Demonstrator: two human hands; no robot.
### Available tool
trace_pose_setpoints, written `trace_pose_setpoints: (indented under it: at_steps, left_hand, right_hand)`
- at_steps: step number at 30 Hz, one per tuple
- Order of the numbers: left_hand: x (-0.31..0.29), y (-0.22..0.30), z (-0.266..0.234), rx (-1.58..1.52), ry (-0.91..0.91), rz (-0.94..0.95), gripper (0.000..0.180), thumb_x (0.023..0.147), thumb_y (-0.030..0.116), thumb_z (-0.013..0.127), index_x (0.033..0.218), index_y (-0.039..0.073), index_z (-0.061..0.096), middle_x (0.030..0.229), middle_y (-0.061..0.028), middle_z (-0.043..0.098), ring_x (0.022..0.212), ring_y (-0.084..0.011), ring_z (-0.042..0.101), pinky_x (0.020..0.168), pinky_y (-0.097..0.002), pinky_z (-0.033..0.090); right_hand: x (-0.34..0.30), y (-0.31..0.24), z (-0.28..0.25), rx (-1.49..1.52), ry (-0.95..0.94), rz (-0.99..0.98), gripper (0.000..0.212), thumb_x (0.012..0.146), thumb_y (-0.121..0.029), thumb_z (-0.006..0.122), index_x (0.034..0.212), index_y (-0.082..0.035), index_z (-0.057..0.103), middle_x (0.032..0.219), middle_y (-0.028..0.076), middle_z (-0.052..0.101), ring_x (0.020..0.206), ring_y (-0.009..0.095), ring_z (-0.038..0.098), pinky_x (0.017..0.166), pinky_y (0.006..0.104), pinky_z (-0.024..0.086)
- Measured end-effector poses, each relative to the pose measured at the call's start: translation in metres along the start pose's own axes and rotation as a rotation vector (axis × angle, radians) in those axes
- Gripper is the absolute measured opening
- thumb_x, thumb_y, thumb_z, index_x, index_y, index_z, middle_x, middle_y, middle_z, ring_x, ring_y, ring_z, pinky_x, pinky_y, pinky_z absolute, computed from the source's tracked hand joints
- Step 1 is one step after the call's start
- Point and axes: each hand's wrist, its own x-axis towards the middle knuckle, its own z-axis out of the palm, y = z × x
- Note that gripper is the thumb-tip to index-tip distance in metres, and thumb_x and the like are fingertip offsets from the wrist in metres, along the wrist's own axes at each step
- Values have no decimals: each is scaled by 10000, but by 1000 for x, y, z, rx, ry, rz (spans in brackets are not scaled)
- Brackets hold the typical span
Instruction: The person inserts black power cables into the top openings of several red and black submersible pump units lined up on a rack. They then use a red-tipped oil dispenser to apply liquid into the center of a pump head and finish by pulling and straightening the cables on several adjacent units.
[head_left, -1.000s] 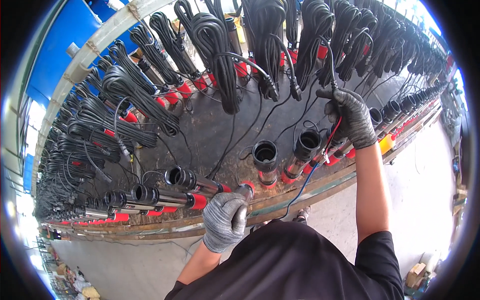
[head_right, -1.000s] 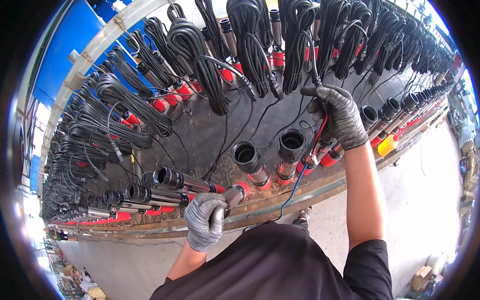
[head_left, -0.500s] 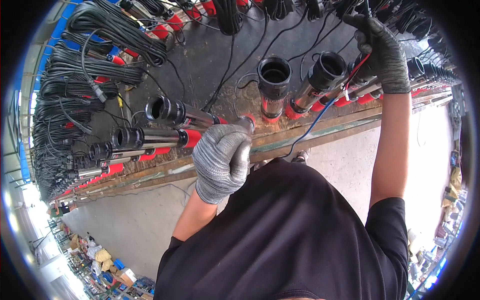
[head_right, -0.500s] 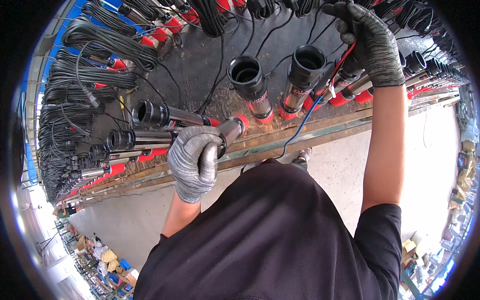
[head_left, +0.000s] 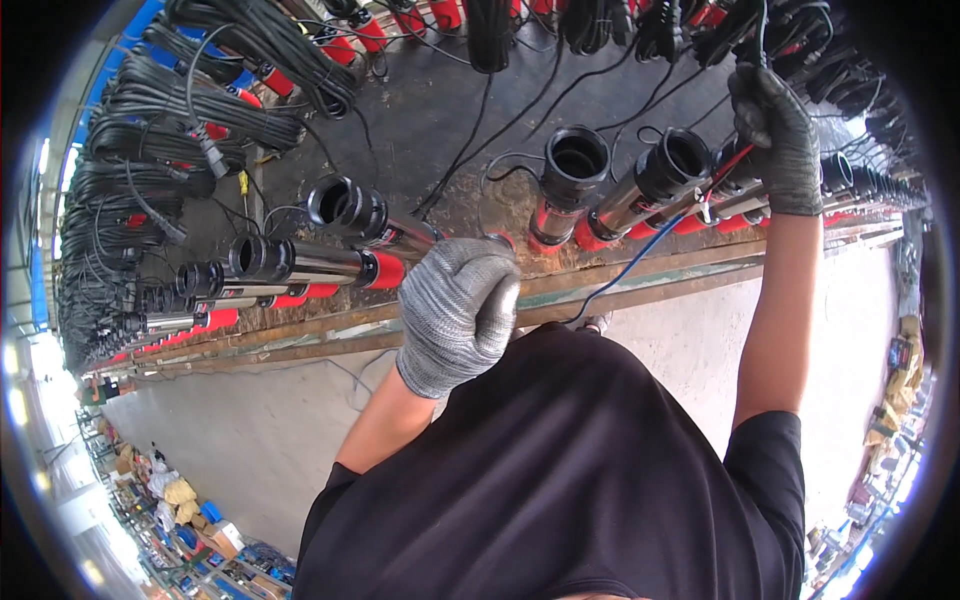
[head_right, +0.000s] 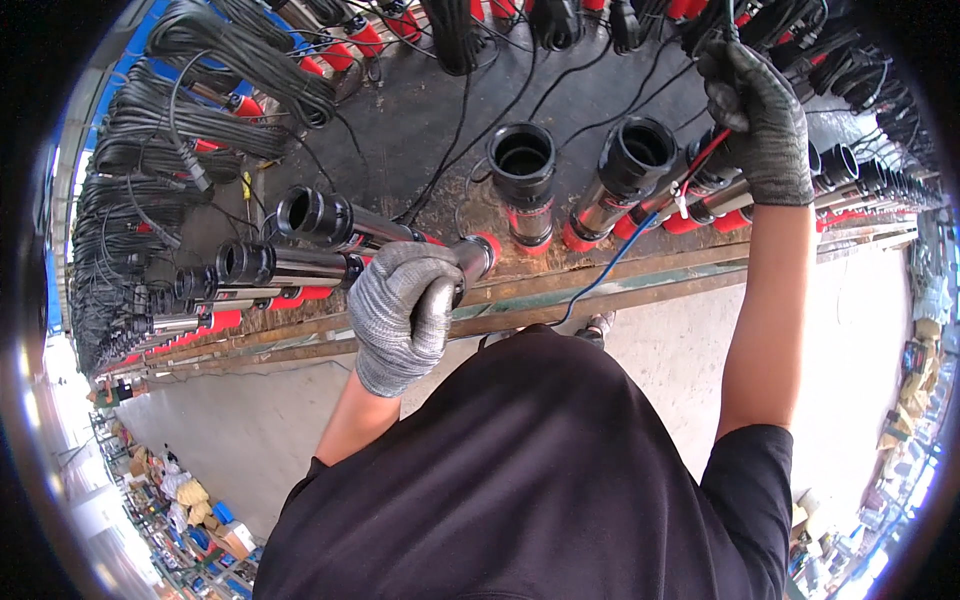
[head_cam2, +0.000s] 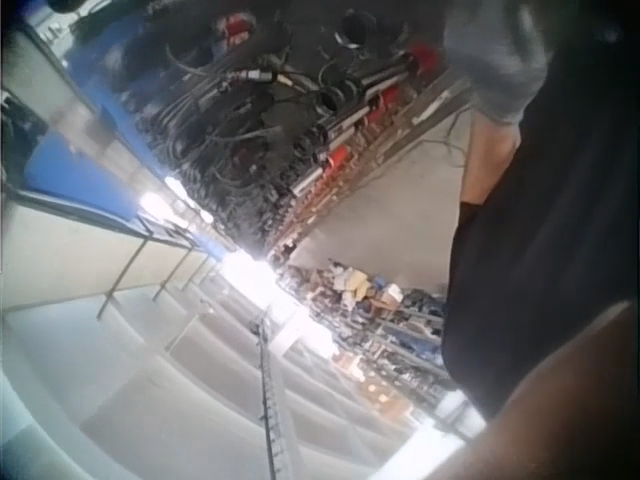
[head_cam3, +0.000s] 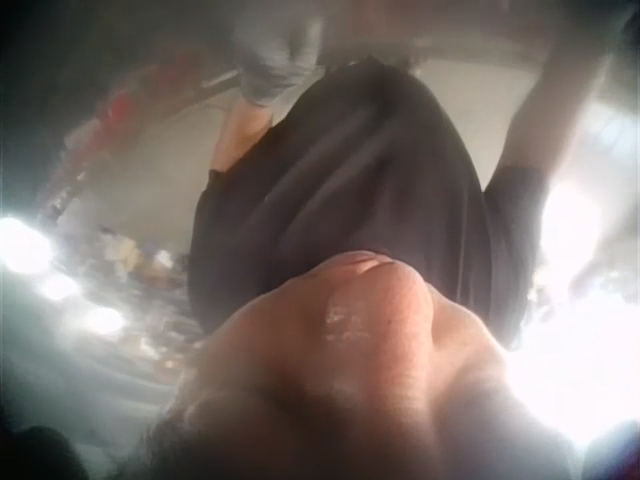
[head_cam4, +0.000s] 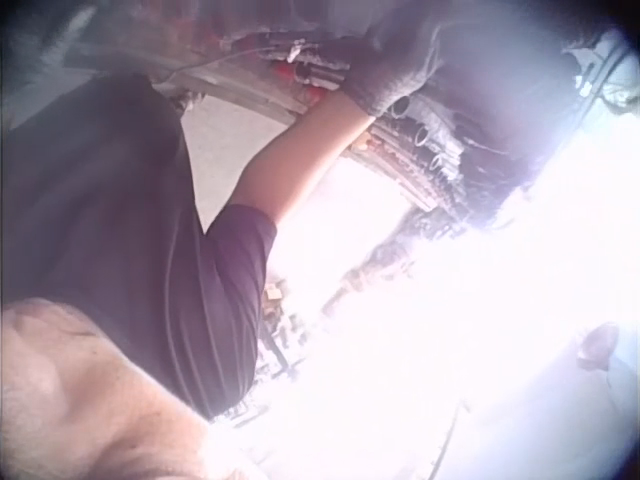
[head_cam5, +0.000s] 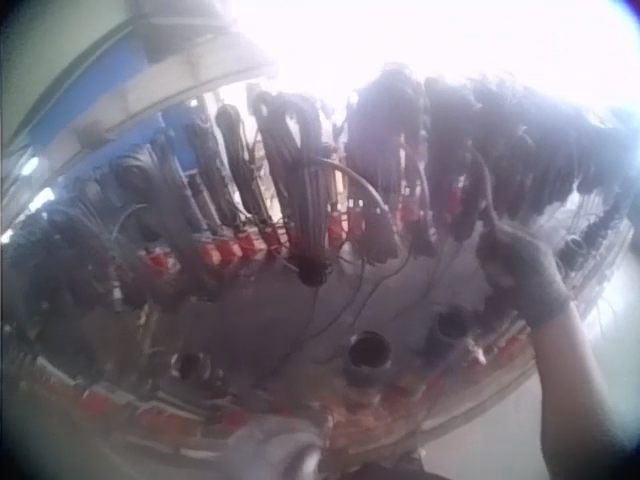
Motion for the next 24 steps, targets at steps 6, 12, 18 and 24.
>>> trace_pose_setpoints:
  at_steps: [6,12,18,24]
  left_hand:
    - [-4,0,2,19,27,-1,169,813,20,745,965,61,682,962,-105,726,838,-299,700,751,-396,572]
    - [-8,3,4,-115,103,-80,517,736,76,847,1214,50,654,1021,-83,729,860,-236,691,750,-359,576]
    - [-15,0,7,-72,151,-111,690,758,150,866,1370,26,571,974,-81,705,825,-243,679,754,-368,562]
    - [-18,1,9,-92,173,-106,684,777,175,862,1374,15,571,969,-87,704,817,-250,678,760,-367,561]
  right_hand:
    - [-2,-1,9,-45,120,0,300,1006,-235,660,1172,11,706,952,112,745,537,91,485,445,194,311]
    - [1,-1,3,-80,117,1,309,1013,-253,669,1191,-2,689,909,72,708,547,63,490,423,176,318]
    - [-2,-2,13,-30,90,28,389,1062,-359,601,1289,-44,624,777,-15,573,475,47,363,377,188,257]
    - [3,1,4,19,34,37,416,1066,-364,593,1289,-13,616,786,6,581,449,63,355,357,197,258]
